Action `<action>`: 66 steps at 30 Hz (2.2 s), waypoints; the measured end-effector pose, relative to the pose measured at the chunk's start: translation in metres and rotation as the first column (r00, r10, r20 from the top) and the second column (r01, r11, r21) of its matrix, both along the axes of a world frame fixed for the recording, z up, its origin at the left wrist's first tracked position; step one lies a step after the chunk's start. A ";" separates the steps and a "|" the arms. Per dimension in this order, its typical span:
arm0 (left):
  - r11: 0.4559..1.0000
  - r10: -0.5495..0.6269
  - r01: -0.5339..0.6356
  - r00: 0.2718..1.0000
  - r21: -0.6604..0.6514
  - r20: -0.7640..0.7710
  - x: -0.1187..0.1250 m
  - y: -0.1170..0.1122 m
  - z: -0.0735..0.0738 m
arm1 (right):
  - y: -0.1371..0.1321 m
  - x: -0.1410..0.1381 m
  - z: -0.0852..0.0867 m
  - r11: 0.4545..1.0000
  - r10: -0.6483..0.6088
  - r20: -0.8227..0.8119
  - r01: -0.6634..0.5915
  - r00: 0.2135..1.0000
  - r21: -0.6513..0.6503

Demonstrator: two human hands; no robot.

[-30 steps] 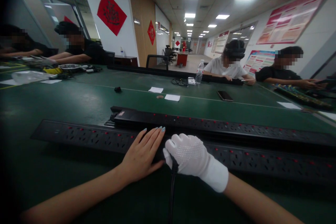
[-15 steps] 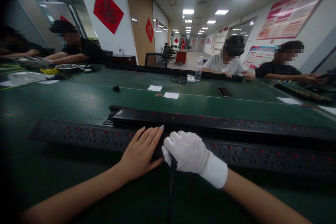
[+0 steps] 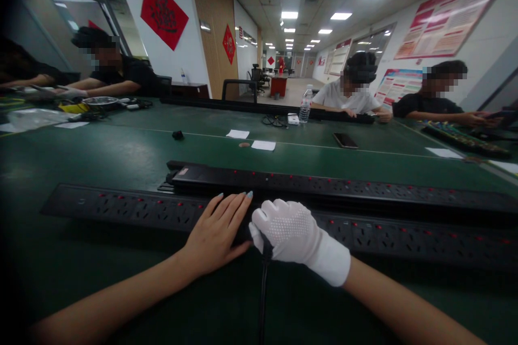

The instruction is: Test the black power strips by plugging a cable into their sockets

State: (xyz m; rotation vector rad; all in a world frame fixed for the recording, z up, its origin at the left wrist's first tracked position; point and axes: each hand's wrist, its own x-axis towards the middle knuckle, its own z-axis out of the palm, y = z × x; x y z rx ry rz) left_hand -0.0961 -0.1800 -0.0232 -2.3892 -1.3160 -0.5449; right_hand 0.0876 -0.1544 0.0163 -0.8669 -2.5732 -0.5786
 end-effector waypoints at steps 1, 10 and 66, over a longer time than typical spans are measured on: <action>1.000 0.001 -0.001 1.000 0.002 0.000 0.000 0.000 0.000 | 0.000 0.000 0.000 1.000 0.000 0.000 0.000 1.000 0.001; 1.000 0.000 0.001 1.000 -0.016 0.018 0.000 0.000 0.000 | -0.001 -0.001 0.001 1.000 -0.014 0.003 0.014 1.000 0.024; 0.998 -0.034 0.038 0.997 -0.054 0.073 -0.004 0.002 0.006 | 0.000 0.001 0.002 0.995 0.011 0.041 -0.015 0.999 0.094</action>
